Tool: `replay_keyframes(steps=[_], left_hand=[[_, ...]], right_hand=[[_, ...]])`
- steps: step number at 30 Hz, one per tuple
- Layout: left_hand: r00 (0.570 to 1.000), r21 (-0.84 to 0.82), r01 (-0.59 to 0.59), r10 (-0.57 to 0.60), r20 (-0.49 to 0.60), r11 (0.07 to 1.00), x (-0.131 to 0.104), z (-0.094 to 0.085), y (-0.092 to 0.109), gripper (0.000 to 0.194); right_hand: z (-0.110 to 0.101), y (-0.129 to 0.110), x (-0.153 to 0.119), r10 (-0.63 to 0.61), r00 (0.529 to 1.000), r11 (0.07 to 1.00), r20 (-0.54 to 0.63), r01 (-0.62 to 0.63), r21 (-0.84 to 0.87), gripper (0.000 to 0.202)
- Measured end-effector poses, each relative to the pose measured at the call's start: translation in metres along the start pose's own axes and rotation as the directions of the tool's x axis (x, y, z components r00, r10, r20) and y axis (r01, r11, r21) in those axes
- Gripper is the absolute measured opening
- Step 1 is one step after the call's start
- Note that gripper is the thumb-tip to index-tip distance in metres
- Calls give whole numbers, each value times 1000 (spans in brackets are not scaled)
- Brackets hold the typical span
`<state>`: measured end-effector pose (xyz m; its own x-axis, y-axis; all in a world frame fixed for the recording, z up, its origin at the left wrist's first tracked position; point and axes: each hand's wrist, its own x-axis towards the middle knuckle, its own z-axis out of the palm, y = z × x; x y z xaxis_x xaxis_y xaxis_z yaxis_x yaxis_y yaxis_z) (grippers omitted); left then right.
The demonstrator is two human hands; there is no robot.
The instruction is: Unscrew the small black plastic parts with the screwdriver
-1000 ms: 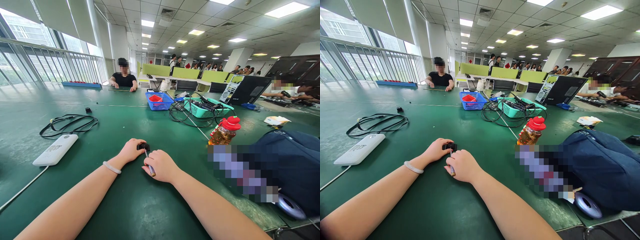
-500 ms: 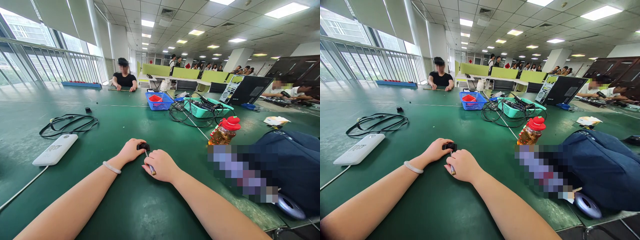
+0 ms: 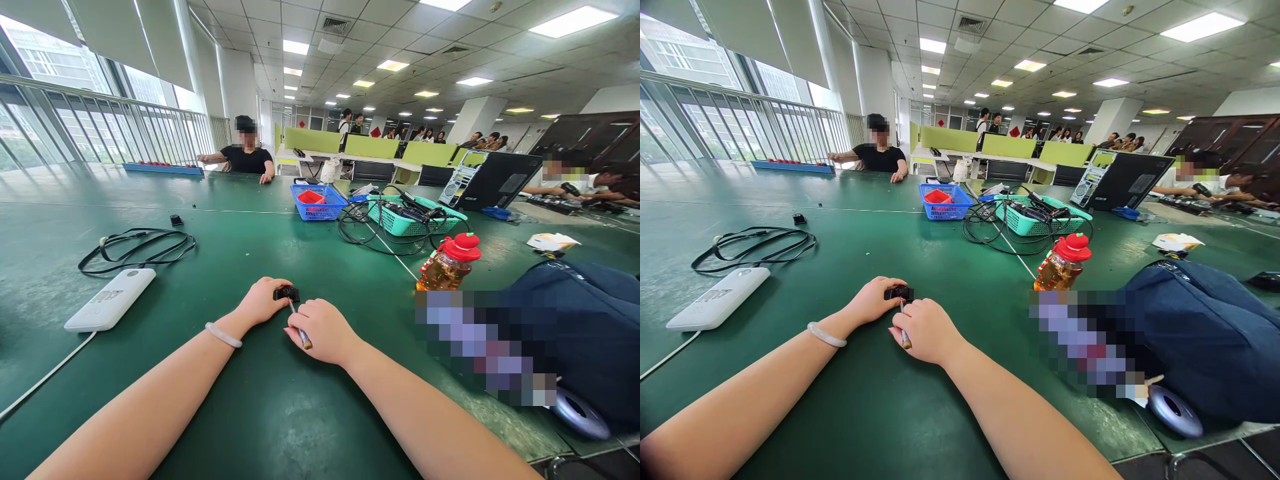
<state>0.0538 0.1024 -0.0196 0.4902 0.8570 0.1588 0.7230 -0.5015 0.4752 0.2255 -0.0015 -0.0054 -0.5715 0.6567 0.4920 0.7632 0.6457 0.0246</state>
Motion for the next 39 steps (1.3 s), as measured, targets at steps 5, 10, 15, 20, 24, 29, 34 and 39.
replay_keyframes(steps=[5,10,15,20,24,29,34,39], left_hand=[[1000,1,-10,10,-1,1000,0,0,-1,41],[1000,2,-16,16,1,1000,1,1,-1,41],[1000,4,-27,27,-7,1000,1,1,-2,41],[1000,3,-19,19,4,1000,0,0,0,41],[999,6,-26,26,18,1000,0,-1,2,42],[1000,2,-27,27,15,1000,0,-1,1,41],[999,6,-31,31,20,999,0,-1,0,42],[1000,5,-20,20,16,1000,-1,-1,1,42]], right_hand=[[-1,-1,0,7,1000,1000,23,-7,2,19],[-1,0,0,15,1000,1000,16,-15,-3,19],[-1,2,1,27,1000,1000,-9,-27,11,19],[0,3,1,47,998,998,-40,-45,43,19],[-1,4,0,73,995,995,-62,-69,72,20],[-1,6,0,120,991,986,-57,-112,121,20],[-1,7,0,133,990,980,-42,-125,153,20],[0,7,-1,120,993,983,-21,-116,140,20]])
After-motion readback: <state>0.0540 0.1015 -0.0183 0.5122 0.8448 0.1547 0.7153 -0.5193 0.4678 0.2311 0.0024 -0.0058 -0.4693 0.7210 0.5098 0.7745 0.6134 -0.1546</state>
